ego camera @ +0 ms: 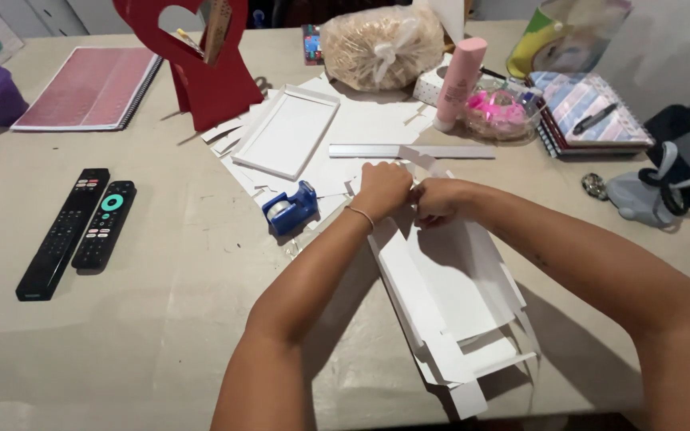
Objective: Assembling a white cardboard box by folding edges and applying tape
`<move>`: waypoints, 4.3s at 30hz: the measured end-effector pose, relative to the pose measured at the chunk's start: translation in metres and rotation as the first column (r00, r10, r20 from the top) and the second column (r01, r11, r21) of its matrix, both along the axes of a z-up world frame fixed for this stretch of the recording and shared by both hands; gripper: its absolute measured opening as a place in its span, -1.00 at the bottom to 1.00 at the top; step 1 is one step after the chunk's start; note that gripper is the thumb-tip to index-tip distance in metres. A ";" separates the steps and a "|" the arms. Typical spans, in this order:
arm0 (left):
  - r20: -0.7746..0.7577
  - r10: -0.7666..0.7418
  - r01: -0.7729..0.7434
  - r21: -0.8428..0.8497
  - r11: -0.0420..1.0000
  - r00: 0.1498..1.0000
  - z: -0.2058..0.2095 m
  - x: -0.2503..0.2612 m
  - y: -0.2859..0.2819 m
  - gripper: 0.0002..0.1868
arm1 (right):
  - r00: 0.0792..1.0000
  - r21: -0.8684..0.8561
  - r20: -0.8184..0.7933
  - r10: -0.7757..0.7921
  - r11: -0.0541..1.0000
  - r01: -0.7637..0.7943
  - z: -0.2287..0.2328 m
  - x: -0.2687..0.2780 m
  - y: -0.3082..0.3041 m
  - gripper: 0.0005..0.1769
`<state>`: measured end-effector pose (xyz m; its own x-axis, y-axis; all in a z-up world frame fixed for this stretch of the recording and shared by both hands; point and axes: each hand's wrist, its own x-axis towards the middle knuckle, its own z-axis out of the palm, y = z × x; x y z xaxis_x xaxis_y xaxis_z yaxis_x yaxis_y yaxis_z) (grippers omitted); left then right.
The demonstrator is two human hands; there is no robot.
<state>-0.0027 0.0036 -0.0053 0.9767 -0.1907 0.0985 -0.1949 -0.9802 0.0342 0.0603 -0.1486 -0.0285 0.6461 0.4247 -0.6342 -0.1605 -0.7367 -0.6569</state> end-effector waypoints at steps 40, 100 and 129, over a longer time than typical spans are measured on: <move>-0.155 0.072 -0.074 -0.012 0.997 0.985 0.077 -0.035 -0.003 -0.37 | 0.652 -0.422 0.590 0.477 0.870 -0.254 0.173 -0.083 -0.057 -0.25; -0.094 0.275 -0.285 -0.112 0.952 0.957 0.148 -0.095 0.028 -0.55 | 0.457 -0.428 0.708 0.538 0.842 -0.329 0.176 -0.042 -0.034 -0.22; -0.475 0.211 -0.502 -0.651 0.569 0.854 0.143 -0.143 0.023 0.19 | 0.704 -0.185 0.681 0.200 0.978 -0.099 0.175 -0.088 -0.046 -0.15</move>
<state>-0.1459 0.0267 0.1378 0.9434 0.1755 -0.2814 0.3303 -0.5722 0.7507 -0.0276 -0.1946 0.1466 0.8590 0.5044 -0.0875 0.4216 -0.7940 -0.4380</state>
